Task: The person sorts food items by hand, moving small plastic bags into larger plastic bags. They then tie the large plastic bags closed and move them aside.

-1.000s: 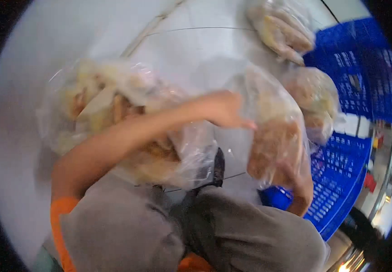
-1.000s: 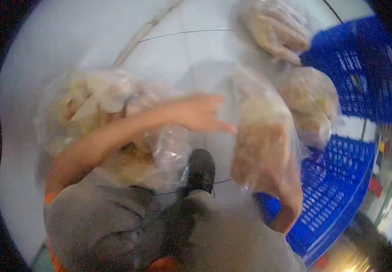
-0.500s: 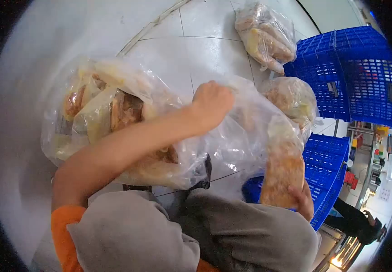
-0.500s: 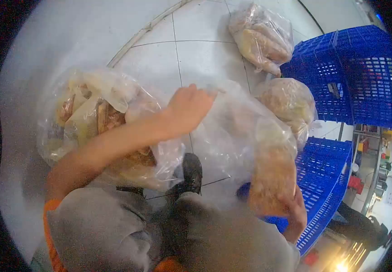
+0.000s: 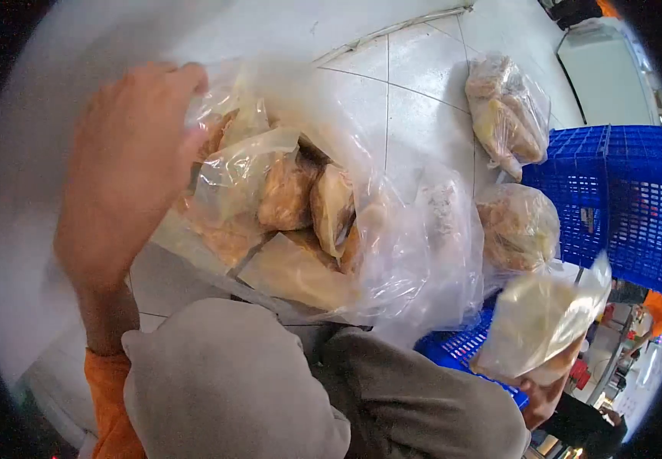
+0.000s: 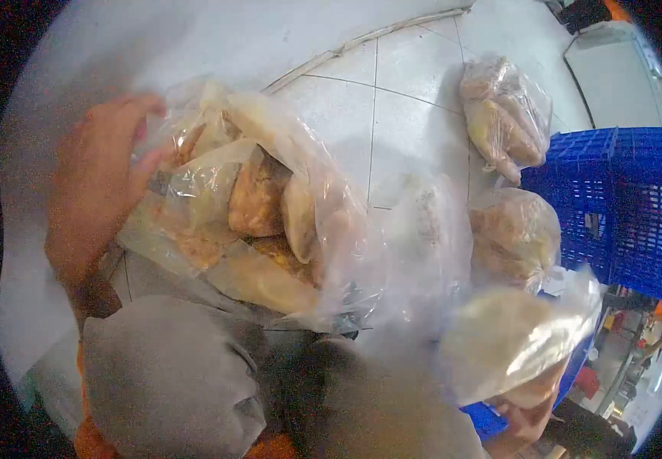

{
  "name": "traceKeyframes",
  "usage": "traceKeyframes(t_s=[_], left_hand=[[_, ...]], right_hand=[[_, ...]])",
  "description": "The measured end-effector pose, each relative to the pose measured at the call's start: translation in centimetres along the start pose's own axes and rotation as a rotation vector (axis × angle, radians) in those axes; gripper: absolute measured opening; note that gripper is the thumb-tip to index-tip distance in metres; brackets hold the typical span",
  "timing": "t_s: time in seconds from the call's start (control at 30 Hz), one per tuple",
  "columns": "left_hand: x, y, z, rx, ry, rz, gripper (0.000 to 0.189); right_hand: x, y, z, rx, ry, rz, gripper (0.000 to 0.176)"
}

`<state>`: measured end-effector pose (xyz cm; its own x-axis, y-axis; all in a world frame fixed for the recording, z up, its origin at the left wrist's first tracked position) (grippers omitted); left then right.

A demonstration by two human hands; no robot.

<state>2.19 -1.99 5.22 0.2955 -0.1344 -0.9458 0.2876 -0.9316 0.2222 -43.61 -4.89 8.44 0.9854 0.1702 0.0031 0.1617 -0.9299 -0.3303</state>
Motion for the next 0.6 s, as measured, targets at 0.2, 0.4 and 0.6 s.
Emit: traceKeyframes(t_s=[0.2,0.4,0.6], left_hand=[[3.0,2.4,-2.8,-0.223,-0.732,0.152,0.025],[3.9,0.7,-3.9,-0.176,-0.787,0.204,0.023],[2.8,-1.1,-1.9,-0.367,-0.961,-0.094,0.025]], right_hand=[[12.1,8.0,-1.8,-0.151,-0.137,-0.669,0.08],[25.6,13.8,5.3,-0.207,-0.729,-0.878,0.068],[20.7,10.4,4.6,-1.057,-0.867,-0.198,0.048]])
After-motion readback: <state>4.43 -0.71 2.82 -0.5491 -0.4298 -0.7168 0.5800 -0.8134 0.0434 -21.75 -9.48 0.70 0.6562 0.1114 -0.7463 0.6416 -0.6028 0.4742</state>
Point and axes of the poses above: each hand's wrist, its own y-axis towards the middle knuckle, its own x-axis out of the palm, z = x × y, the point moved 3 cm from there along y, towards the middle knuckle, and after that the axes turned 9 degrees about y, right-handed, at the moved point
